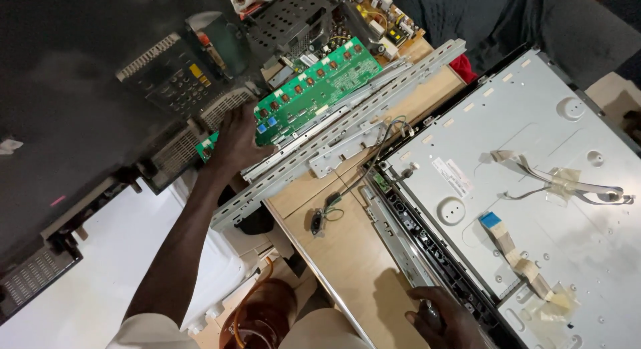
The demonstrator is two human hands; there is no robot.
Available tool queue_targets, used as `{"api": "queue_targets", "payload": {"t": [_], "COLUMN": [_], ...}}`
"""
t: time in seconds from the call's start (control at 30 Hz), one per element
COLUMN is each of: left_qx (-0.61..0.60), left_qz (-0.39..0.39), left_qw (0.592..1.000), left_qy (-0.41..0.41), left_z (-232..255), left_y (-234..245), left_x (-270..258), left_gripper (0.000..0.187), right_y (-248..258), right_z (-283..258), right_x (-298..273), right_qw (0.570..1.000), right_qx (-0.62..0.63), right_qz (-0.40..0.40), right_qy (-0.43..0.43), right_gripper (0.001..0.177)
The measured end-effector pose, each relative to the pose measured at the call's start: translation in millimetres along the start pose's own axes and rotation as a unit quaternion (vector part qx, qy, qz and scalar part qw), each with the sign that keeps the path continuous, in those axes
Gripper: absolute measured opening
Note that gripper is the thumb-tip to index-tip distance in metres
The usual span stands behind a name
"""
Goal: The person uses a screwdriver to remove screws from the back panel of a disassembled television. They then detach a metal bracket and disconnect a black cable from the device's internal components.
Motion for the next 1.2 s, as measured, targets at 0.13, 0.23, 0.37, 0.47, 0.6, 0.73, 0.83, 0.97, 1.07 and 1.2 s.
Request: {"api": "queue_targets", "payload": {"t": [0.13,0.23,0.37,0.47,0.6,0.73,0.83,0.97,1.07,1.2], "left_qx": [-0.007,-0.09,-0.098,-0.103,-0.148,-0.12,-0.111,-0.094,-0.091,-0.063], "left_qz": [0.042,0.019,0.003,0.003,-0.004,0.016,0.018,0.029,0.04,0.062], "left_qw": [0.998,0.995,0.995,0.994,0.988,0.991,0.993,0.994,0.994,0.993], "left_qy": [-0.051,-0.024,-0.02,-0.025,-0.037,-0.061,-0.039,-0.045,-0.05,-0.08], "left_z": [8,40,78,101,132,138,137,127,115,87], "left_y": [19,53,92,118,148,158,154,126,100,62], "left_x": [-12,-30,-45,-51,-57,-54,-50,-40,-33,-20], "left_gripper": [0.098,0.086,0.083,0.083,0.083,0.082,0.079,0.077,0.075,0.074], "right_y": [5,6,1,-1,1,1,0,8,21,34], "right_z": [-13,-23,-31,-26,-26,-20,-9,-9,-10,-21], "right_x": [3,4,6,15,18,16,15,8,6,8], "right_qw": [0.999,0.998,0.998,0.998,0.996,0.997,0.998,0.999,0.995,0.986], "right_qx": [-0.027,-0.059,-0.015,-0.028,-0.072,-0.066,-0.051,-0.041,-0.06,-0.046], "right_qz": [-0.016,-0.022,-0.035,-0.043,-0.06,-0.034,-0.018,0.01,0.047,0.082], "right_qy": [0.014,-0.029,-0.044,-0.043,0.008,0.02,0.013,-0.014,-0.069,-0.138], "right_gripper": [0.032,0.032,0.034,0.036,0.039,0.038,0.037,0.033,0.031,0.036]}}
Point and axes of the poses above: each hand's wrist, its own x-axis towards the middle knuckle, its own y-axis out of the back of the hand, z = x × y, the point moved 2 cm from there along x, towards the middle knuckle, and after that the axes turned 5 degrees about -x, right-handed, at the moved point
